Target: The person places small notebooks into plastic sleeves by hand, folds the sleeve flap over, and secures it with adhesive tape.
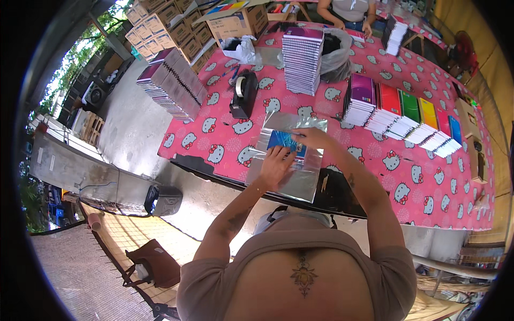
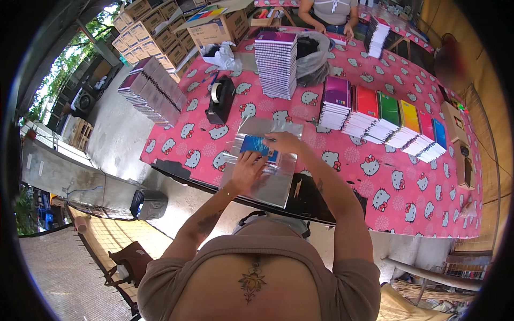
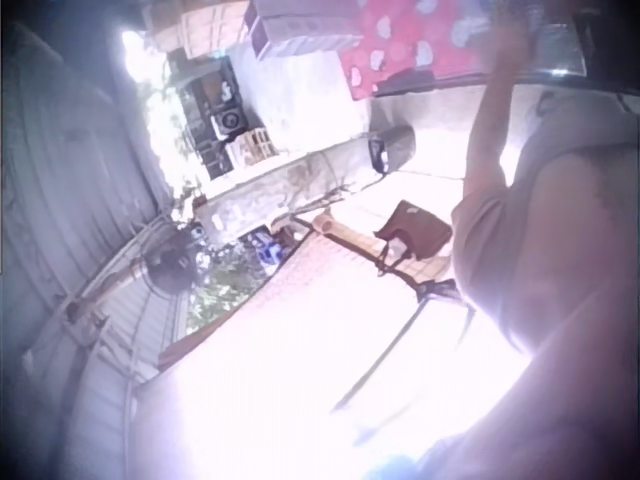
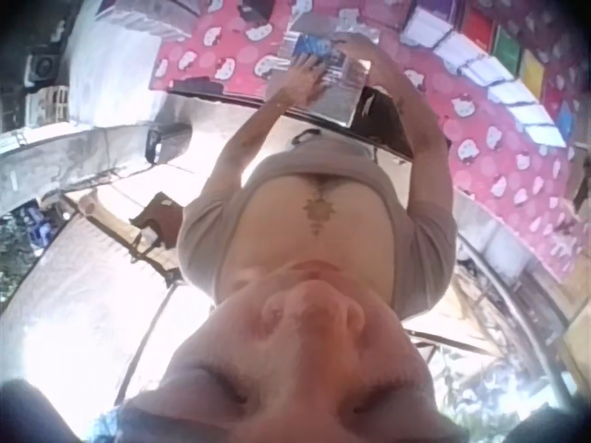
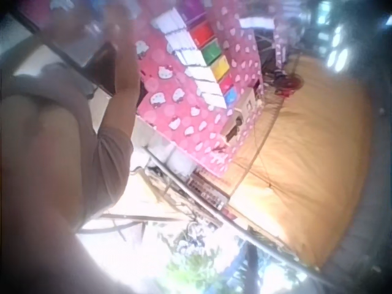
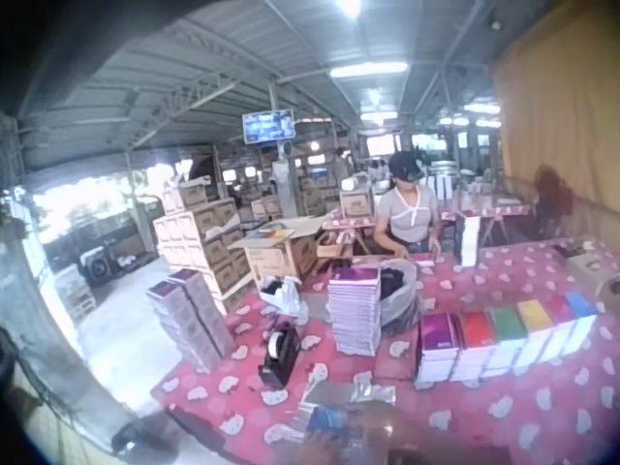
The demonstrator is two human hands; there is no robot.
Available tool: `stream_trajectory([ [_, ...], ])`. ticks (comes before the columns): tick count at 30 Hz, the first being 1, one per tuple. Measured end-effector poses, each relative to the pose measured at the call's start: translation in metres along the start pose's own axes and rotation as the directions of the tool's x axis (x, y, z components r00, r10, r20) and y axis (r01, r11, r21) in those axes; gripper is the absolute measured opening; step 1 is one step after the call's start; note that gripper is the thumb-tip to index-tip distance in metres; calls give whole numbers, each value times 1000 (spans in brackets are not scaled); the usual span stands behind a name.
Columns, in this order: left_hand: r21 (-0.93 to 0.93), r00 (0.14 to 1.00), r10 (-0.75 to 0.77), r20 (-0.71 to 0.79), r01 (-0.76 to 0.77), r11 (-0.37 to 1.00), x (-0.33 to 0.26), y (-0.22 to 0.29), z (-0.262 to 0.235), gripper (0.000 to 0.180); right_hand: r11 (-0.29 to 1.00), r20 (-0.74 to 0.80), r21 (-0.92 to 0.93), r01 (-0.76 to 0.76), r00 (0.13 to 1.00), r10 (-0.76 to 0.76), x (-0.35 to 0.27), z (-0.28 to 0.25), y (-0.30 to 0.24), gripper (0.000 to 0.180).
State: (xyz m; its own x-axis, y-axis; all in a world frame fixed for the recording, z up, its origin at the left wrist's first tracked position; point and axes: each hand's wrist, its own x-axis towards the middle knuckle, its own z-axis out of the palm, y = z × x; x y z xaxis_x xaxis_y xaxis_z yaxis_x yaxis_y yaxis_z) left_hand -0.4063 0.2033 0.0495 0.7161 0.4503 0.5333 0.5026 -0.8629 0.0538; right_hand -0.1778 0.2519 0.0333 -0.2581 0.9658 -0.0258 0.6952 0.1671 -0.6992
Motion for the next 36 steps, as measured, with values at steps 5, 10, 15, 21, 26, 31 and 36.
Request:
stream_trajectory([
  [5,-516,822,-565,66,513,686,2,-34,-25,22,704,402,588,-399,899,174,-6,-72,-21,84],
  [10,-645,717,-677,164,597,476,-29,-69,38,23,761,125,546,-351,932,340,-33,-35,-36,76],
  [15,-599,708,-699,-95,521,609,-10,-146,25,31,888,-308,-309,339,848,-431,-70,-36,-98,29],
  [21,-548,327,-724,607,832,-84,22,-288,-18,33,914,-418,-321,249,829,-372,-74,-29,-147,23],
  [26,-793,544,-749,378,608,41,8,-299,1,21,918,-455,-365,155,831,-321,-60,-7,-162,22],
  [31,-881,415,-804,426,392,-265,-25,-270,24,18,917,-456,-387,95,845,-279,-47,1,-178,27],
  [36,-164,704,-696,141,710,685,13,-264,-15,10,903,-475,-428,-38,860,-189,-45,9,-176,32],
])
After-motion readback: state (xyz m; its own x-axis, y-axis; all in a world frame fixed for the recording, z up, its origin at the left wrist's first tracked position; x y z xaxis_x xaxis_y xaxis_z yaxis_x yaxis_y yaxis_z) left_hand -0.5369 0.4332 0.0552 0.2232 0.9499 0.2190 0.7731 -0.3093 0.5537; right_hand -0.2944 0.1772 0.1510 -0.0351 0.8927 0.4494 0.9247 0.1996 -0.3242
